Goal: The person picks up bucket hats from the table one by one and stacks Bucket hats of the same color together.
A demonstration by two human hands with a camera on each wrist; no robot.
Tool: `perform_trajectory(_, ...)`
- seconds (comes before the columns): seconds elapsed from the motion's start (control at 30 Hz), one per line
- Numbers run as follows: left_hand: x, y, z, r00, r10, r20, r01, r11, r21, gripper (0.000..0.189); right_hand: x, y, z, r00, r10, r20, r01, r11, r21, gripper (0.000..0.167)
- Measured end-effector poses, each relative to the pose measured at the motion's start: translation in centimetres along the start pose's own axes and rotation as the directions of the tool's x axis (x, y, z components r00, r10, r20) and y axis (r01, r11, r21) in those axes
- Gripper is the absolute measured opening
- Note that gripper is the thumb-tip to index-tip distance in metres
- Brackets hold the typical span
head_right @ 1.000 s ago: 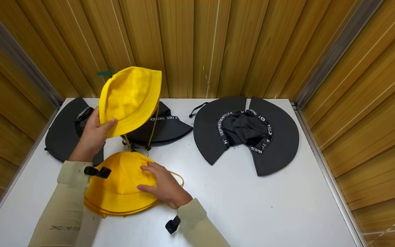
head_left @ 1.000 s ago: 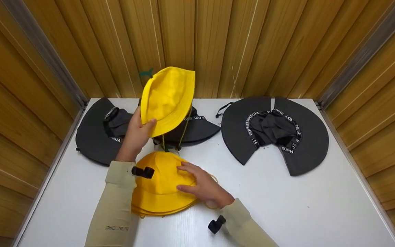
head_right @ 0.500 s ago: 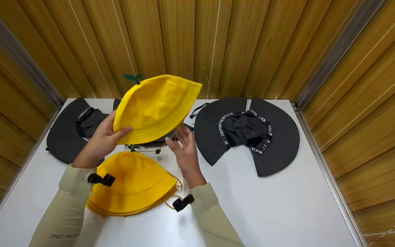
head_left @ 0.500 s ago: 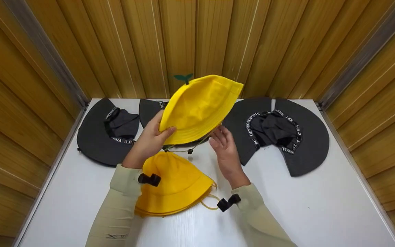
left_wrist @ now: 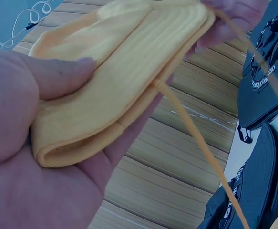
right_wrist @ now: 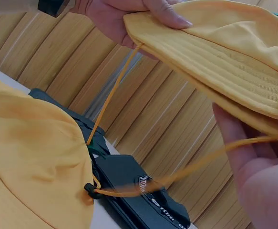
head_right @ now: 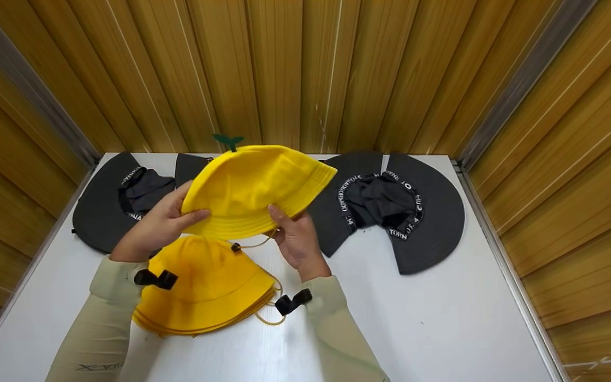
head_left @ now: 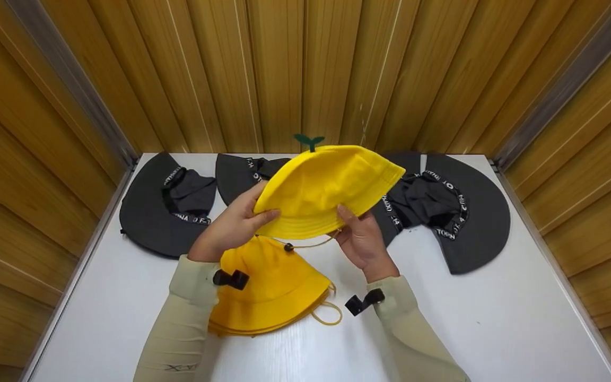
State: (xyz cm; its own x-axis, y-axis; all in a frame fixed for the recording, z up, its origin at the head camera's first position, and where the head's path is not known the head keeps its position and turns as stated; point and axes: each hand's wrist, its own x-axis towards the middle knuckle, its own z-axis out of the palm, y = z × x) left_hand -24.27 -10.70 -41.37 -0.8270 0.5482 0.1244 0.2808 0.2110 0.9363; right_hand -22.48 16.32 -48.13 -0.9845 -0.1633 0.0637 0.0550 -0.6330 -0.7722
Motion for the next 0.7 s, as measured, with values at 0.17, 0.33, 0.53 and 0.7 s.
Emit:
perform_trajectory(0.17, -0.1, -0.3, 0.0, 0.998, -0.01, -0.064, 0.008, 1.0, -0.027, 0.051, 0.1, -0.1, 0.3, 1.0, -0.007, -0.012, 0.007, 1.0, 0.011, 0.024)
perform_trajectory(0.33, -0.3, -1.4, 0.2, 0.971, 0.009, -0.237, -0.056, 0.98, -0.191, 0.059, 0.1, 0.0, 0.8, 0.998, -0.054, -0.016, 0.054, 0.998, 0.006, 0.023)
perform_trajectory(0.53, -0.9, -2.8, 1.2, 0.894, -0.025, -0.447, -0.163, 0.912, -0.378, 0.052, 0.1, 0.4, 1.3, 0.993, -0.119, -0.002, 0.119, 0.99, 0.077, 0.02)
perform_trajectory(0.7, -0.6, -3.6, 3.1, 0.88, -0.104, -0.463, -0.193, 0.813, -0.549, 0.051, 0.2, 1.0, 2.0, 0.989, -0.143, -0.043, 0.148, 0.979, 0.141, 0.021)
